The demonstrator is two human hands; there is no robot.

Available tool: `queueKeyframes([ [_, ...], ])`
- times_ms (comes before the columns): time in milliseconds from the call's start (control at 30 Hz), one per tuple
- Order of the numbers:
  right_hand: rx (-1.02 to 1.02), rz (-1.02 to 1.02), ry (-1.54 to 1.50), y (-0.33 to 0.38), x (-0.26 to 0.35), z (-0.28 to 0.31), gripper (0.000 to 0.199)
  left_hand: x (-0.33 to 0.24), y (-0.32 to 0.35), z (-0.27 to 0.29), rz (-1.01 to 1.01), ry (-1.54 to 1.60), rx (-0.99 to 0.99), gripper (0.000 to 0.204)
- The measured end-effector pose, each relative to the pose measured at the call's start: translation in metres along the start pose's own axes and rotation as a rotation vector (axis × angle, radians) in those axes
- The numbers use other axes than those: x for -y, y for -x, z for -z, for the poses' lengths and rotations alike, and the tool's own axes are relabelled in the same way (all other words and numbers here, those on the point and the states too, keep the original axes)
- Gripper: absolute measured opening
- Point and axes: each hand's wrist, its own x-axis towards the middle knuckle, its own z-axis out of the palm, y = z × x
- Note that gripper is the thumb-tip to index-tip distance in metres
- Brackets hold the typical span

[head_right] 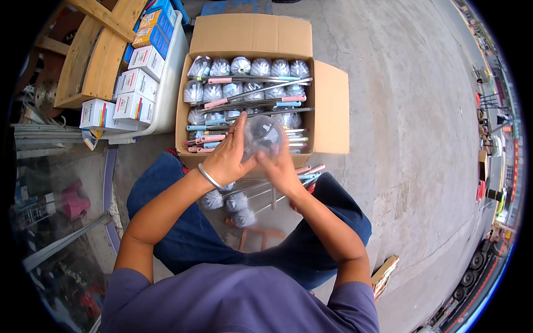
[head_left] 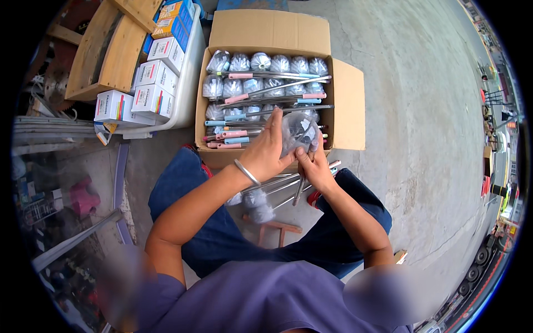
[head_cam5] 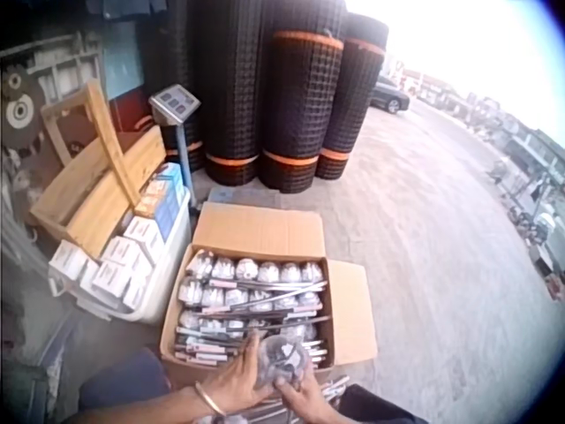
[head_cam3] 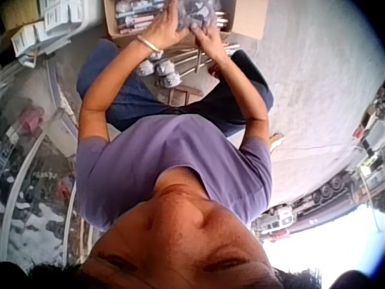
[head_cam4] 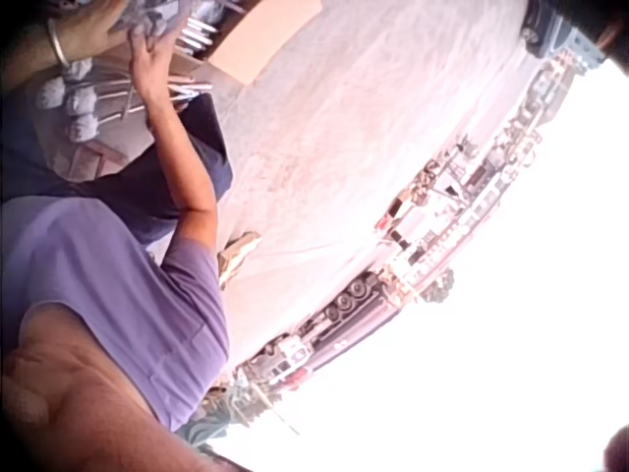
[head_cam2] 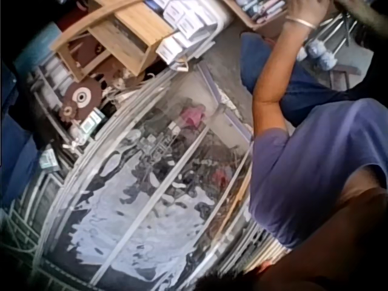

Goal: The person sits on the ground and repeatedly picks up a metal rod and a plastic-wrapped duster head from a cardboard box. They attach the duster head to the rod, then place the assembled duster on the ground beside them. This process is repeated multiple times.

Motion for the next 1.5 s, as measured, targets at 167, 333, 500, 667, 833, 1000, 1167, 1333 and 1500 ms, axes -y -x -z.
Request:
queueKeyframes([
  [167,0.008,0.127,0.078,-0.001,0.003,-0.005,0.071,0.002,0.003,-0.008,0.031,0.069,-0.043,0.08],
  [333,-0.009,0.075,0.015,-0.007,0.01,-0.002,0.066,0.004,-0.009,0.003,0.172,0.457,-0.077,0.09],
  [500,0.078,-0.074,0.041,-0.008,0.011,0.008,0.07,0.024,-0.018,0.014,0.168,0.674,0.019,0.085],
  [667,-0.302,0.083,0.343,-0.027,0.025,0.016,0.075,0.03,-0.027,0.034,0.637,1.668,-0.138,0.06],
  [833,-0.327,0.817,0.52,-0.005,0.027,0.012,0.051,0.028,-0.037,0.05,0.688,1.915,-0.236,0.045],
  [1000,-0.205,1.064,1.051,0.005,0.107,0.003,0.043,0.029,-0.035,0.057,0.58,1.975,-0.31,0.047],
  [1167,-0.186,0.648,1.283,-0.013,0.074,-0.011,0.029,0.028,-0.038,0.05,0.515,2.019,-0.303,0.043],
  [1333,-0.199,0.628,1.347,-0.016,0.061,-0.024,0.024,0.021,-0.036,0.042,0.496,1.924,-0.44,0.042],
  [1500,-0.221,0.588,1.278,-0.019,0.056,-0.026,0.022,0.019,-0.033,0.034,0.422,1.672,-0.475,0.048],
])
